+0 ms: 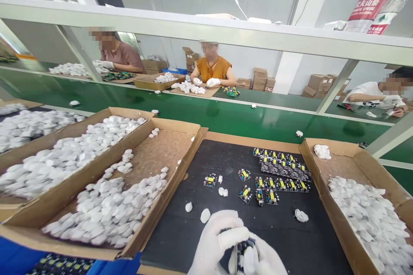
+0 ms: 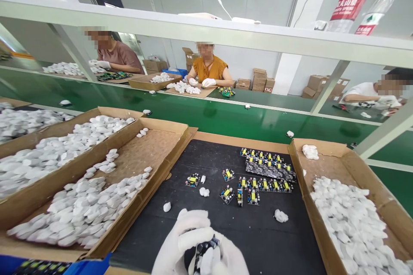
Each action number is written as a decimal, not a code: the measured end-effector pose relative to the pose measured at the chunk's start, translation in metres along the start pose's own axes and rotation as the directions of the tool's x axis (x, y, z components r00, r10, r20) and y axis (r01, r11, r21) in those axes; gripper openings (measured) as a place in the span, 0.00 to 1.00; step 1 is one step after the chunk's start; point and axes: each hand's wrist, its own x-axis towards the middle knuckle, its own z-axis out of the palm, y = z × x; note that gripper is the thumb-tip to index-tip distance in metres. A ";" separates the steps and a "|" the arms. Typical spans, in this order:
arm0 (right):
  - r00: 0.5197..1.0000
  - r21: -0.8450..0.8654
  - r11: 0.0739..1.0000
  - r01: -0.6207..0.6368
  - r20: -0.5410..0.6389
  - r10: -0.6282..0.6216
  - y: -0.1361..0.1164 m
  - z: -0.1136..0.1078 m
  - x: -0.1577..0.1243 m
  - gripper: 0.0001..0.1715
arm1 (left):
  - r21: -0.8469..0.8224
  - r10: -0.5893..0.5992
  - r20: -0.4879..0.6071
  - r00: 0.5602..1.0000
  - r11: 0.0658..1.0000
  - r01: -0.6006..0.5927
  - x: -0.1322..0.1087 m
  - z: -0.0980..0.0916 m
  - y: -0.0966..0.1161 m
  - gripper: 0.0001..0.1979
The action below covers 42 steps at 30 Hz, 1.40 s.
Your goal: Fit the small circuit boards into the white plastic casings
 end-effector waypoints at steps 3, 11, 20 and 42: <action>0.994 0.039 0.997 -0.068 0.083 0.065 -0.001 0.006 -0.002 0.15 | 0.022 0.017 0.072 0.997 1.000 -0.018 0.004 -0.004 0.001 0.20; 0.963 0.066 0.986 -0.154 0.234 0.134 0.001 0.005 -0.008 0.28 | 0.186 0.457 0.172 0.873 0.855 -0.484 0.007 -0.008 -0.031 0.26; 0.905 0.304 0.884 -0.355 0.349 0.243 0.002 -0.003 -0.011 0.21 | 0.229 0.517 0.294 0.804 0.779 -0.584 0.017 -0.019 -0.018 0.27; 0.937 0.287 0.916 -0.281 0.288 0.197 -0.002 0.005 -0.005 0.16 | 0.274 0.567 0.214 0.796 0.747 -0.606 0.012 -0.011 -0.025 0.25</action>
